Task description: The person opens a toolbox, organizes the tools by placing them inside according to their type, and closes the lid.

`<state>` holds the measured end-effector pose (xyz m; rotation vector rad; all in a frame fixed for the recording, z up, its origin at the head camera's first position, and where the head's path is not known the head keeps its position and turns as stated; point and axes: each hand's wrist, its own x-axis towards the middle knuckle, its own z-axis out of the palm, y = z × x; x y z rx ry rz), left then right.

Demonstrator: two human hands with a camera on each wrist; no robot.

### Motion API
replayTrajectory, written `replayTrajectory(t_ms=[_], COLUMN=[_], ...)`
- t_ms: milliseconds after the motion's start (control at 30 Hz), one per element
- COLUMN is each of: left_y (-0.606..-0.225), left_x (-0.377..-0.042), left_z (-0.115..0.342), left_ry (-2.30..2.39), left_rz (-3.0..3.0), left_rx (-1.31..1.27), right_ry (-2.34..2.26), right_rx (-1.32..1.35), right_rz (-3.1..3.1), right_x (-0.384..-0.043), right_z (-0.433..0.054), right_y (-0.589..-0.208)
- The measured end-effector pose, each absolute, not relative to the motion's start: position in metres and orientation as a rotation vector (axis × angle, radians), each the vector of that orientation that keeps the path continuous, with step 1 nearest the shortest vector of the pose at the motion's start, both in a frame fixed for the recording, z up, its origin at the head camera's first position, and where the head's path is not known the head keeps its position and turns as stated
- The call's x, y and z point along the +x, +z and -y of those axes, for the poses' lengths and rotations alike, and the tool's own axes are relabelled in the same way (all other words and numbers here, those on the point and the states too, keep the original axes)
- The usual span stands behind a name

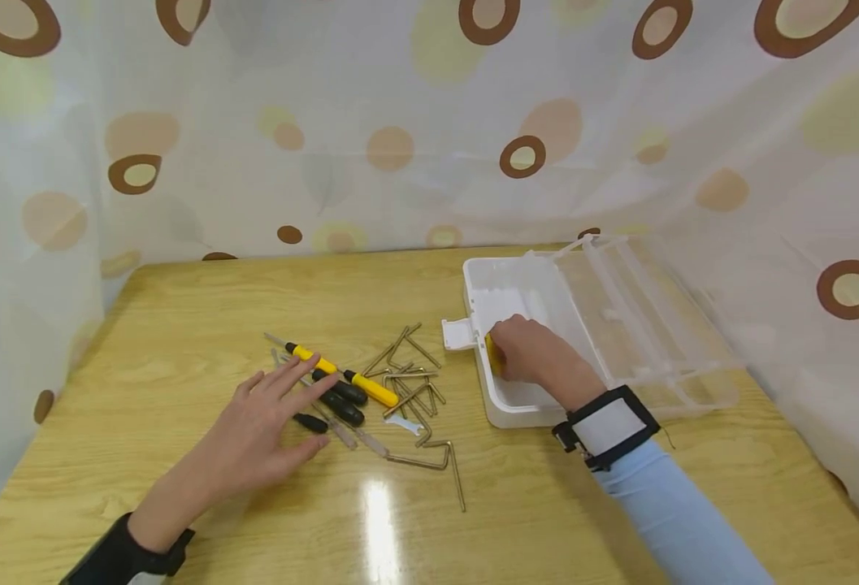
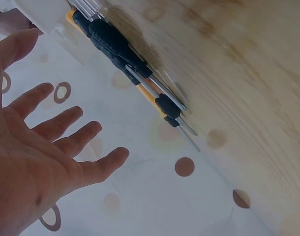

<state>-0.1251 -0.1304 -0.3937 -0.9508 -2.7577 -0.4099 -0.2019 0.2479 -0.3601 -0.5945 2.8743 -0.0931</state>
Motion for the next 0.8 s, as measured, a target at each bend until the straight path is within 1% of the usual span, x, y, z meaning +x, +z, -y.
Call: replayTrajectory(t_ms=[200,367,500,633,800], left_y=[-0.388,-0.381,-0.379,-0.385,-0.391], left_x=[-0.135,-0.143,-0.143,-0.139,-0.132], left_z=[0.154,0.193,0.219,0.232,0.236], left_ry=[-0.437,-0.425,-0.405,-0.383,-0.365], left_rz=[2.825,2.892,2.916,2.925,2.912], left_rx=[-0.854,-0.68,-0.576,-0.551,-0.547], right_ry=[-0.107,-0.235,-0.282,-0.334,-0.405], right_rx=[-0.744,-1.013,-1.166,-1.184,-1.086], right_rz=[-3.13,-3.283,-3.18,-3.008,-2.917], right_x=[-0.185,-0.165,-0.156,-0.157,-0.168], right_z=[-0.23,-0.187,-0.149,-0.124,-0.11], right_y=[-0.349,-0.345,-0.359,-0.38,-0.391])
